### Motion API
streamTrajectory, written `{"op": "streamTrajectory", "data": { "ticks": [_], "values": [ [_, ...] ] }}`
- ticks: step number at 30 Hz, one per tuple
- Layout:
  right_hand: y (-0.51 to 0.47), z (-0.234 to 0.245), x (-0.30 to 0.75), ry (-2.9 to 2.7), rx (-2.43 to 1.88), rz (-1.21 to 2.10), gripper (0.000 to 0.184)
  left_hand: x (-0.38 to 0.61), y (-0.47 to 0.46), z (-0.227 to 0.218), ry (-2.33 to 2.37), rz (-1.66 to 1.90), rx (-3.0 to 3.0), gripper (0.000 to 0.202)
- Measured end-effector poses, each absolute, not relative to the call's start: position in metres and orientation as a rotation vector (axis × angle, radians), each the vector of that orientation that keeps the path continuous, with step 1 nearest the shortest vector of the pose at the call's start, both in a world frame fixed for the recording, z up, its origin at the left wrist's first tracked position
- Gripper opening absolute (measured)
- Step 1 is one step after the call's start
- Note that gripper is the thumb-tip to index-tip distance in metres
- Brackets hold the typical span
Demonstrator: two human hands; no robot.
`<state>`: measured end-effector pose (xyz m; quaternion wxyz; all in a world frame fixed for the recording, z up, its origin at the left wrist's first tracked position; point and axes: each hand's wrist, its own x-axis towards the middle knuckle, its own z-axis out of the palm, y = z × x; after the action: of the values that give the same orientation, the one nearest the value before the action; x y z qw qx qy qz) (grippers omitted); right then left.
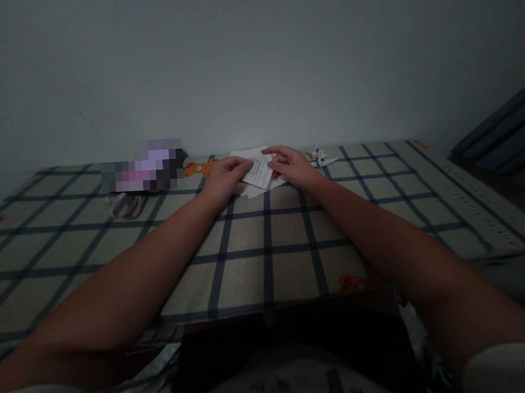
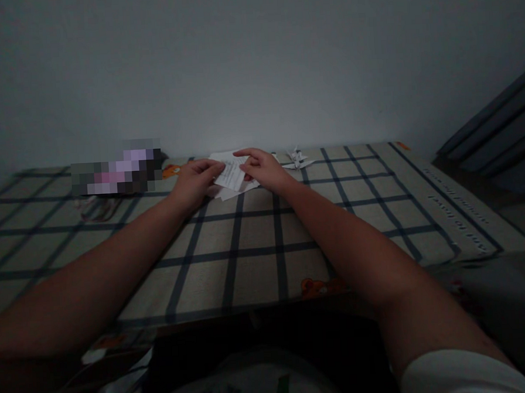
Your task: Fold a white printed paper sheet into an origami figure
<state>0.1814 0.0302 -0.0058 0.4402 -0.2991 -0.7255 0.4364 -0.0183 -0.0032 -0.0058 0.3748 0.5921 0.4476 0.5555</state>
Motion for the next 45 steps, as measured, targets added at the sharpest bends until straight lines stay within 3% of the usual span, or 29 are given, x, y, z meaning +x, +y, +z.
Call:
{"op": "streamTrajectory", "data": {
  "ticks": [5,13,23,30,34,36,45],
  "values": [
    [0.0253,-0.0022,0.1777,-1.807,-0.834,1.128,0.014,-0.0167,-0.0103,-0.0012,1.193,1.367,1.673,0.020],
    [0.0245,-0.0039,0.1805,-1.924,-0.824,1.031,0.021,-0.0151,-0.0093,-0.0048,1.174,1.242,1.597,0.030],
    [0.0305,-0.0079,0.1783,-1.840,-0.816,1.102,0.018,-0.0143,-0.0077,-0.0037,1.154,1.403,1.626,0.028],
    [0.0318,-0.0061,0.1784,-1.760,-0.869,1.028,0.019,-0.0159,-0.0110,-0.0023,1.292,1.242,1.681,0.035],
    [0.0286,-0.0022,0.1781,-1.743,-0.850,1.054,0.007,-0.0182,-0.0075,-0.0034,1.336,1.278,1.726,0.036],
    [0.0275,-0.0008,0.1785,-1.745,-0.845,1.042,0.014,-0.0187,-0.0056,-0.0046,1.341,1.299,1.733,0.037],
    [0.0290,-0.0030,0.1789,-1.736,-0.788,1.034,0.016,-0.0166,-0.0039,-0.0030,1.287,1.359,1.623,0.027]
  ]
}}
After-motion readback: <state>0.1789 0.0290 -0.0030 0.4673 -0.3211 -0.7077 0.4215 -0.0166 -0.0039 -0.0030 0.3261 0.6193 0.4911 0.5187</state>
